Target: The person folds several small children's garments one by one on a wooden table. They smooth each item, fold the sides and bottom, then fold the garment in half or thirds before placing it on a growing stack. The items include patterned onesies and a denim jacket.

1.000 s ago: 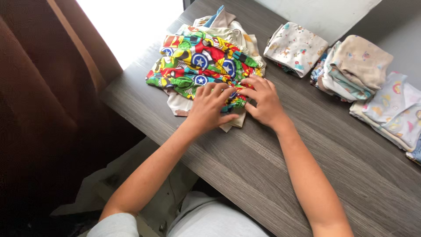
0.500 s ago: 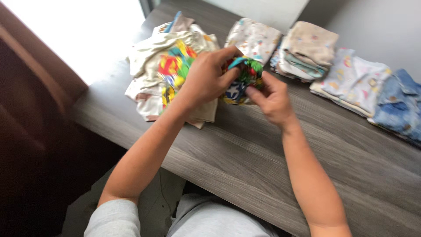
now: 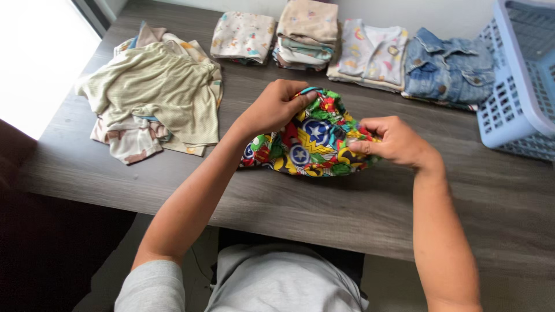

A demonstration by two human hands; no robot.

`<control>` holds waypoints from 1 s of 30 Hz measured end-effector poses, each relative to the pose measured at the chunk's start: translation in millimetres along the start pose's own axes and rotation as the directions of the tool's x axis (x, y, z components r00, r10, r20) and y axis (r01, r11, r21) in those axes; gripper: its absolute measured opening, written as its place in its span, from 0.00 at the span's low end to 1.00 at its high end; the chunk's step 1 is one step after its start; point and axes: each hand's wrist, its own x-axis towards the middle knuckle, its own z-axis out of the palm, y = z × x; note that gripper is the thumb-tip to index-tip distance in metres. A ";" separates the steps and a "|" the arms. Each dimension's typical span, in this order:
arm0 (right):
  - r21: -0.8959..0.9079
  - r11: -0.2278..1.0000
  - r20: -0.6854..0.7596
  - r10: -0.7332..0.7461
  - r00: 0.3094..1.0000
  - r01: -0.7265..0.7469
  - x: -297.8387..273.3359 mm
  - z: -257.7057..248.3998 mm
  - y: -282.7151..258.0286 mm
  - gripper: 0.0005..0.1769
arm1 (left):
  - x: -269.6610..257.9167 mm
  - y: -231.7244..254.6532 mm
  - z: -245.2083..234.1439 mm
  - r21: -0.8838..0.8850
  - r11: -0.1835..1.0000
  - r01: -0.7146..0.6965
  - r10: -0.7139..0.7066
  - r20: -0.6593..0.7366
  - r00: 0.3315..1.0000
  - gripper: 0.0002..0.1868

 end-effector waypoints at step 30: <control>0.783 0.596 -0.263 0.062 0.963 0.175 -2.8 9.1 -27.2 0.21 | -31.8 -8.8 -107.1 0.149 0.941 0.303 -0.328 0.192 0.925 0.16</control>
